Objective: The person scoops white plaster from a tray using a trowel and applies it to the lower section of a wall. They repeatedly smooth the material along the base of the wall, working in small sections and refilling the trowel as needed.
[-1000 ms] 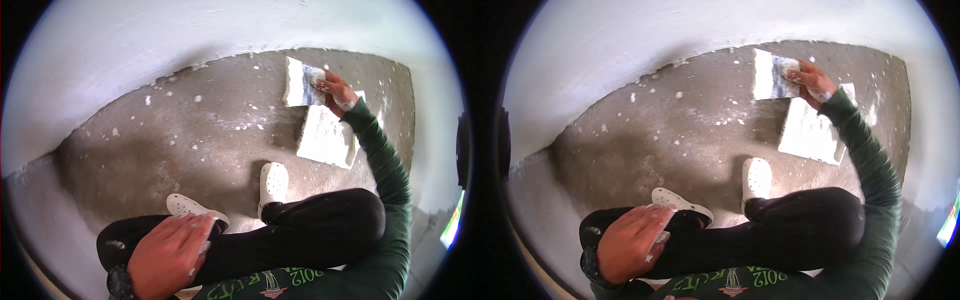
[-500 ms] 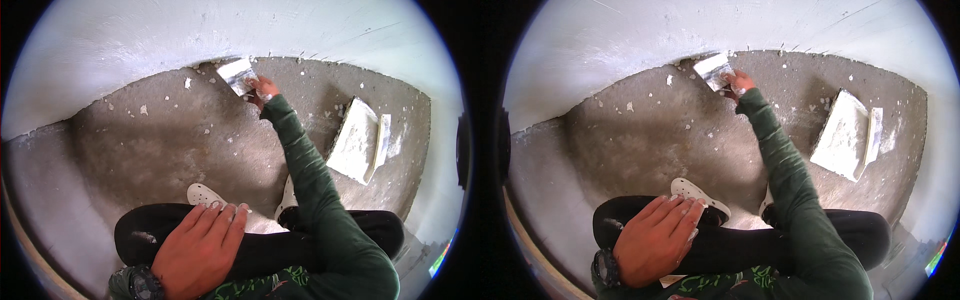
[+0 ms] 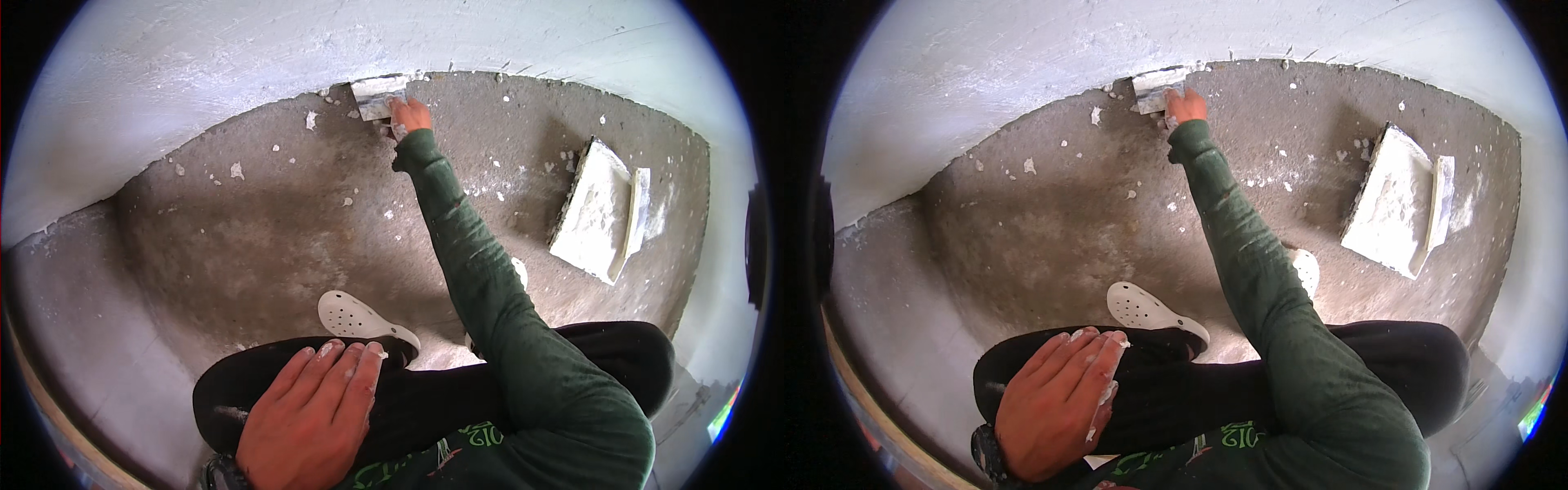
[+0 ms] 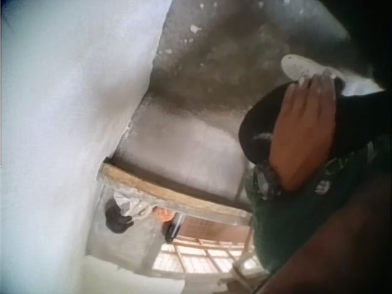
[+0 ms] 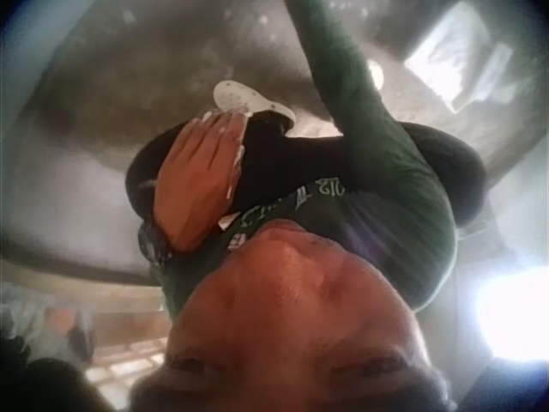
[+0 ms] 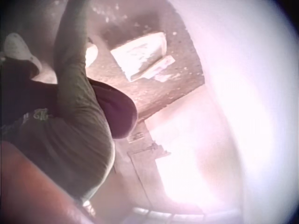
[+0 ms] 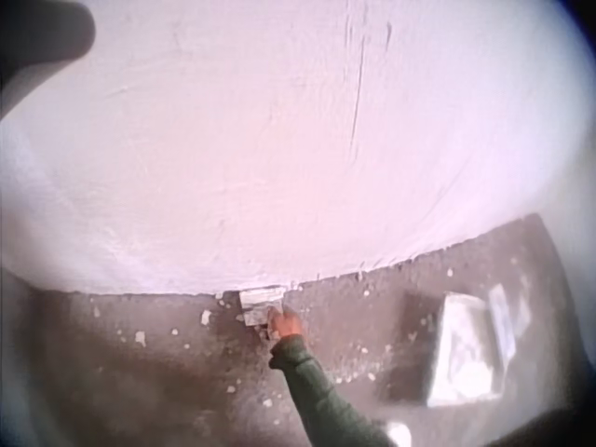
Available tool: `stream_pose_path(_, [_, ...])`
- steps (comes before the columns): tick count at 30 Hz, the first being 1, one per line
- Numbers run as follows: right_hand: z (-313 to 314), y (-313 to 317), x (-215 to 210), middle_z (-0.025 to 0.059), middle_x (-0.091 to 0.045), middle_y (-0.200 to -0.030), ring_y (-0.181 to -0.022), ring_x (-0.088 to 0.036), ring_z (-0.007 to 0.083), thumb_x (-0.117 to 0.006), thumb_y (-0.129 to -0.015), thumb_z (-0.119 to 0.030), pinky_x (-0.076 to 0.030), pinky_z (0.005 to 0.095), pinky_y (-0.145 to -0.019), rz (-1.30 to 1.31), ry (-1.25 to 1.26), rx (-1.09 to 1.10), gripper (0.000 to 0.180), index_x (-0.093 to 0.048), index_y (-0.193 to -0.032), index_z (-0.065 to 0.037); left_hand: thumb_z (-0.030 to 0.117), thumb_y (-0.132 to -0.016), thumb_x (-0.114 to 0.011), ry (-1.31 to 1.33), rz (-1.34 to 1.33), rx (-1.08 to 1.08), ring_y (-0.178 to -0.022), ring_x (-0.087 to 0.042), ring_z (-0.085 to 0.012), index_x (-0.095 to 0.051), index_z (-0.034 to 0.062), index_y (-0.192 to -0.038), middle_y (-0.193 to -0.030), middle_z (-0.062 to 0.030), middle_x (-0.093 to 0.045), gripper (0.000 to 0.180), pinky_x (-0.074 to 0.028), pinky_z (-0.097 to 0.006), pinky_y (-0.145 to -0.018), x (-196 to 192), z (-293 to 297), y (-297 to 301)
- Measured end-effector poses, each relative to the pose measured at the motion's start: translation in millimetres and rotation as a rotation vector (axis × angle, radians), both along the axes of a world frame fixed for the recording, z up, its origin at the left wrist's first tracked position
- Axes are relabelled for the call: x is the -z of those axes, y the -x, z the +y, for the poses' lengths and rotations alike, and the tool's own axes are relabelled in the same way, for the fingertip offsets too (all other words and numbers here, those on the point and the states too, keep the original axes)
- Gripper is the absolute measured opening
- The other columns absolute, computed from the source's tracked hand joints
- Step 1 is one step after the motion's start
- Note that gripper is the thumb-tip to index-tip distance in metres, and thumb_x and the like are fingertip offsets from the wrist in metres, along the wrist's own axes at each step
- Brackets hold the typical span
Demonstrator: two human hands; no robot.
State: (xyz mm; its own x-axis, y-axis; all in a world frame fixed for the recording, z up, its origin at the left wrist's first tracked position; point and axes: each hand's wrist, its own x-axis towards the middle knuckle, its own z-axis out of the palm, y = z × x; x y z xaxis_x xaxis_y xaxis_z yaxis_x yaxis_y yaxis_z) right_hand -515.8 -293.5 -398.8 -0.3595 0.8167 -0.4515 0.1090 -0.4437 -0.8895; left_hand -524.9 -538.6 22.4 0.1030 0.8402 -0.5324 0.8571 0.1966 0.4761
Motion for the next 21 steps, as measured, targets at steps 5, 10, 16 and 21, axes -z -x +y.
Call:
stream_pose_path(5, [-3,15,-16,0.0246,-0.061,-0.069,-0.066,-0.063,0.0359,-0.064,-0.078,-0.028,-0.048,0.0417,-0.059,-0.150,-0.102,-0.036,0.037,-0.060,-0.080,0.009,0.009,-0.085,-0.055,-0.056,0.020,-0.057,-0.108,-0.055,-0.0321,-0.050,-0.0005,-0.122,-0.111,-0.0168,-0.058,0.038,-0.042,-0.042,-0.096,-3,-11,4])
stream_pose_path(10, [38,10,10,0.0191,-0.063,-0.070,-0.068,-0.063,0.0348,-0.071,-0.075,-0.032,-0.050,0.0403,-0.061,-0.657,-1.155,-0.592,0.034,-0.063,-0.079,0.001,0.007,-0.085,-0.053,-0.114,-0.019,-0.046,-0.107,-0.056,-0.0322,-0.050,-0.0019,-0.121,-0.110,-0.0171,-0.059,0.037,-0.043,-0.041,-0.096,-3,-12,2])
stream_pose_path(16, [13,17,-60,0.0149,-0.065,-0.075,-0.065,-0.063,0.0307,-0.073,-0.074,-0.029,-0.052,0.0385,-0.064,-0.454,-1.084,-0.418,0.029,-0.065,-0.086,-0.004,0.006,-0.085,-0.053,-0.086,0.010,-0.060,-0.107,-0.056,-0.0313,-0.051,-0.0019,-0.120,-0.110,-0.0170,-0.059,0.037,-0.043,-0.041,-0.096,-6,-19,5])
stream_pose_path(21, [5,-28,-76,0.0091,-0.060,-0.075,-0.055,-0.059,0.0196,-0.053,-0.085,-0.013,-0.048,0.0329,-0.044,0.238,0.222,0.149,0.018,-0.060,-0.090,0.002,0.006,-0.085,-0.053,-0.101,-0.011,-0.044,-0.108,-0.056,-0.0310,-0.050,-0.0017,-0.121,-0.111,-0.0170,-0.059,0.037,-0.043,-0.041,-0.096,-6,-10,3])
